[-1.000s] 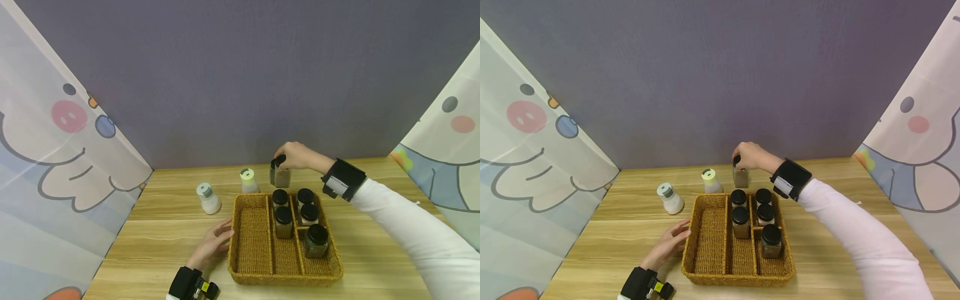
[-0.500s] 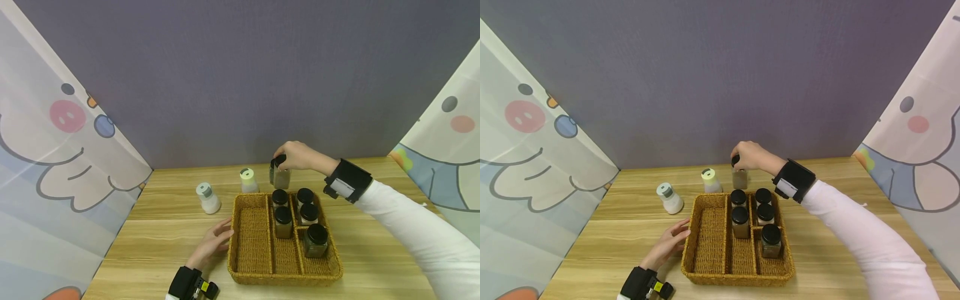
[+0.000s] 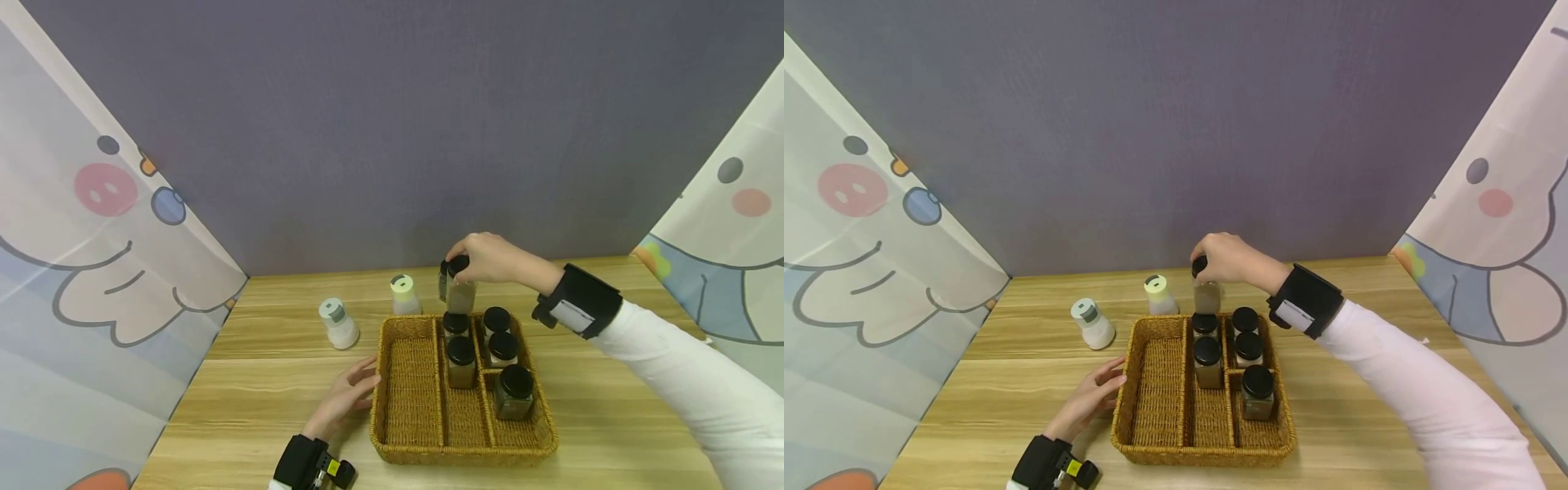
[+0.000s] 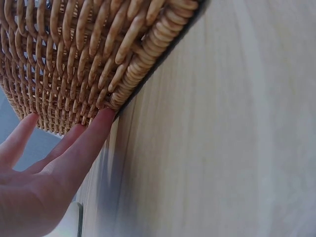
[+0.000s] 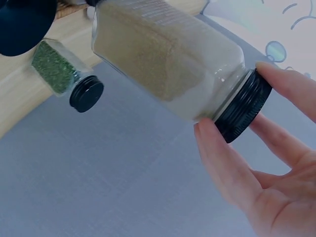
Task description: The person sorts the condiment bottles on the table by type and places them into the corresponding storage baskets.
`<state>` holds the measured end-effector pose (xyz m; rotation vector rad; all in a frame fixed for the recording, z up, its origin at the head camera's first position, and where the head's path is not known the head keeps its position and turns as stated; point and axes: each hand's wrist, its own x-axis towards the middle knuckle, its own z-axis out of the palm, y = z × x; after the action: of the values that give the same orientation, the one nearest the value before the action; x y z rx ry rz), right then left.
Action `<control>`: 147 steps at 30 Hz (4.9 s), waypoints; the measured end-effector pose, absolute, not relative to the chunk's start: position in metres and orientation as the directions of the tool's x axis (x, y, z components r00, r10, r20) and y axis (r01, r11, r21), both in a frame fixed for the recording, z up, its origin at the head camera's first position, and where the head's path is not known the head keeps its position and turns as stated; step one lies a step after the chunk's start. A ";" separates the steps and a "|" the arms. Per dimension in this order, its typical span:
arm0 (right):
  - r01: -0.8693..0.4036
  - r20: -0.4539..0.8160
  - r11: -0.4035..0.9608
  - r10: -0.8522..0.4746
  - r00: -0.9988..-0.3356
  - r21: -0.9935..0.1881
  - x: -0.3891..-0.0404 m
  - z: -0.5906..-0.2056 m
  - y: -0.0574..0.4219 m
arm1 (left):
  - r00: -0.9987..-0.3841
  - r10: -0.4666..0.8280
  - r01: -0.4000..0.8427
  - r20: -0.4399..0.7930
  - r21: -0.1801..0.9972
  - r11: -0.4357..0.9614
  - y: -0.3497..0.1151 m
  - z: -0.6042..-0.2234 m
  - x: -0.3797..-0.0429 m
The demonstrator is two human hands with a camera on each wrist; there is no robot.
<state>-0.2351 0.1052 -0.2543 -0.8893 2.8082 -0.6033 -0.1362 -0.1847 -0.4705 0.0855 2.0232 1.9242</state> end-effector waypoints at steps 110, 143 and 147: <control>-0.425 -0.100 0.754 -0.538 -0.837 -0.501 -0.121 -0.312 0.097 | -0.939 0.273 -0.198 -0.210 0.978 0.073 -0.183 -0.471 -0.139; -0.361 -0.149 0.774 -0.499 -0.854 -0.521 -0.125 -0.343 0.088 | -0.939 0.276 -0.192 -0.205 0.979 0.071 -0.184 -0.471 -0.138; -0.363 -0.152 0.772 -0.503 -0.851 -0.521 -0.125 -0.346 0.088 | -0.939 0.276 -0.194 -0.207 0.978 0.073 -0.184 -0.471 -0.138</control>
<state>-0.1253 0.0882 -0.3456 -0.6712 2.6841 -0.7046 -0.1384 -0.1837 -0.4711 0.0817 2.0194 1.9291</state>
